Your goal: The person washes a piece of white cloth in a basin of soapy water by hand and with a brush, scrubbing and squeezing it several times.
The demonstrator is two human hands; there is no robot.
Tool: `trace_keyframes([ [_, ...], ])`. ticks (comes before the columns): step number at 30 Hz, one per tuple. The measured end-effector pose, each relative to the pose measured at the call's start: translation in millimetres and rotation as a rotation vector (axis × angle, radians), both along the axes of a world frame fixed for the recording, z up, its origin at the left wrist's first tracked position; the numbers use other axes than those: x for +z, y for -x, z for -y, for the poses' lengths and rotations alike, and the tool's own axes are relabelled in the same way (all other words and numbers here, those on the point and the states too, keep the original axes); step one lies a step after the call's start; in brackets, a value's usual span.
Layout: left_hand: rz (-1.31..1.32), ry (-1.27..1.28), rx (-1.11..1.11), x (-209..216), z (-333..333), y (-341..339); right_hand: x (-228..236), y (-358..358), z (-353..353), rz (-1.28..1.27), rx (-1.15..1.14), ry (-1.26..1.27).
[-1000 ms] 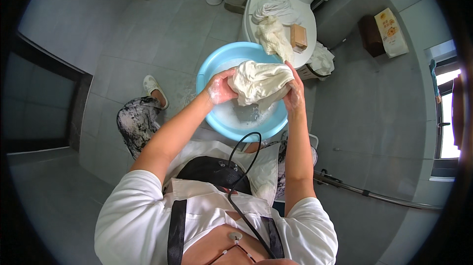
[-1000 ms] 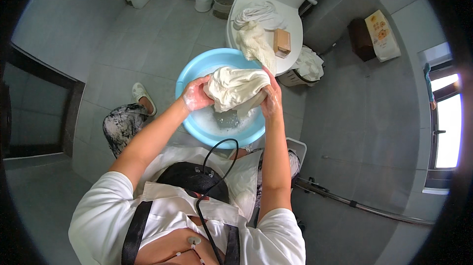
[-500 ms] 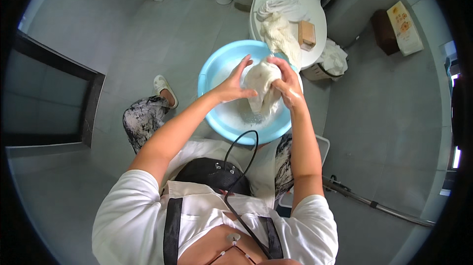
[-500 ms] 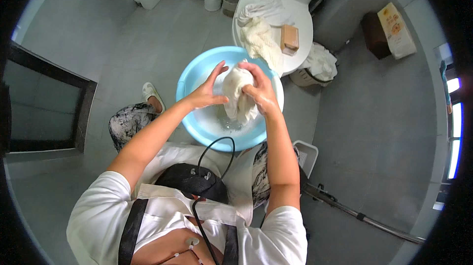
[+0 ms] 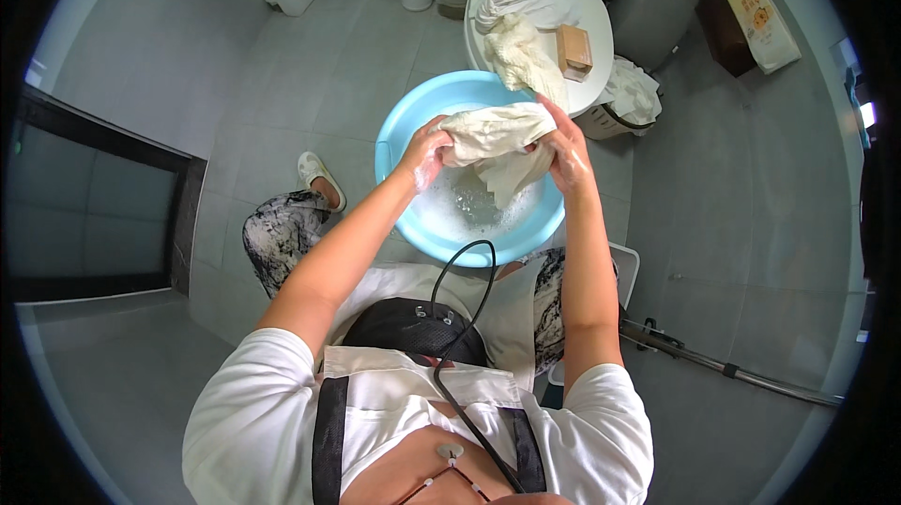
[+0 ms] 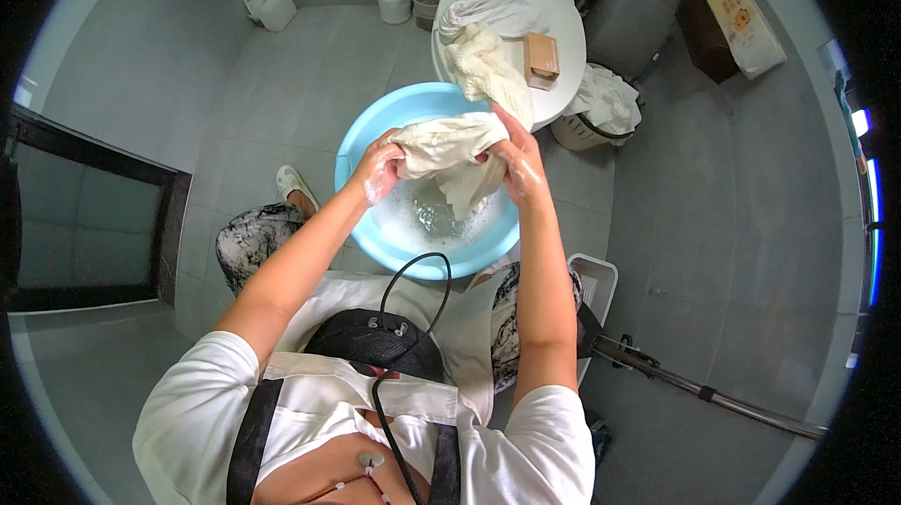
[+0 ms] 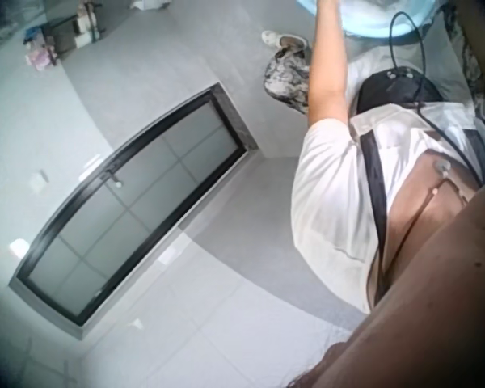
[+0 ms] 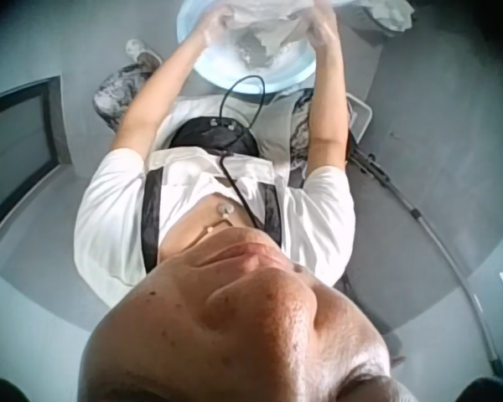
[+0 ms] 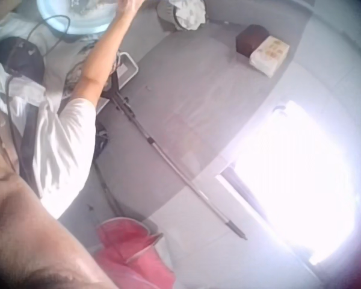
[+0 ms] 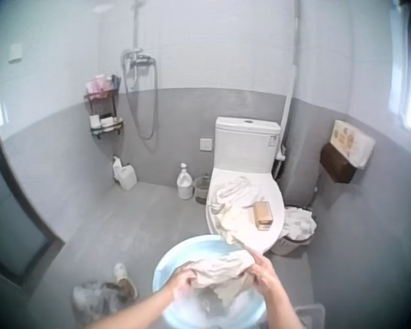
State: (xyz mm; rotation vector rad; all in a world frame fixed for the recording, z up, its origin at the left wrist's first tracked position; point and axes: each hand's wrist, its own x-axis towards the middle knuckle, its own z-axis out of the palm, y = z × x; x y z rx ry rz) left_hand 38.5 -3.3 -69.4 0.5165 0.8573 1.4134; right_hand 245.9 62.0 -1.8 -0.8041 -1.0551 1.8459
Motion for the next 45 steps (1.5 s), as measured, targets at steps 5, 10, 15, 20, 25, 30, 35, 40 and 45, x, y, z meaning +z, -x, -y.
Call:
trace_keyframes([
  [5,0.463,0.086,-0.021,24,4,-9,-25,-8,-1,0.292,0.089,-0.169],
  [10,0.501,0.178,0.09,-17,-31,-10,-15,33,32,0.528,-0.031,-0.655],
  [15,0.264,0.299,0.095,13,-27,-37,-15,53,58,0.605,-0.053,-0.889],
  [20,0.418,0.31,0.05,-10,-23,-51,-41,60,21,0.725,-0.35,-0.76],
  [25,0.35,0.367,0.081,26,-19,-39,-36,75,38,0.503,-0.363,-0.989],
  [30,0.364,0.346,0.209,16,-14,-48,-47,75,31,0.58,-0.403,-0.802],
  [35,0.183,0.358,0.161,13,-14,-38,-53,78,35,0.663,-0.451,-0.795],
  [40,0.259,0.32,0.158,5,-14,-43,-40,76,43,0.605,-0.436,-0.834],
  [45,0.241,0.284,0.167,14,-9,-46,-56,73,29,0.764,-0.541,-0.851],
])
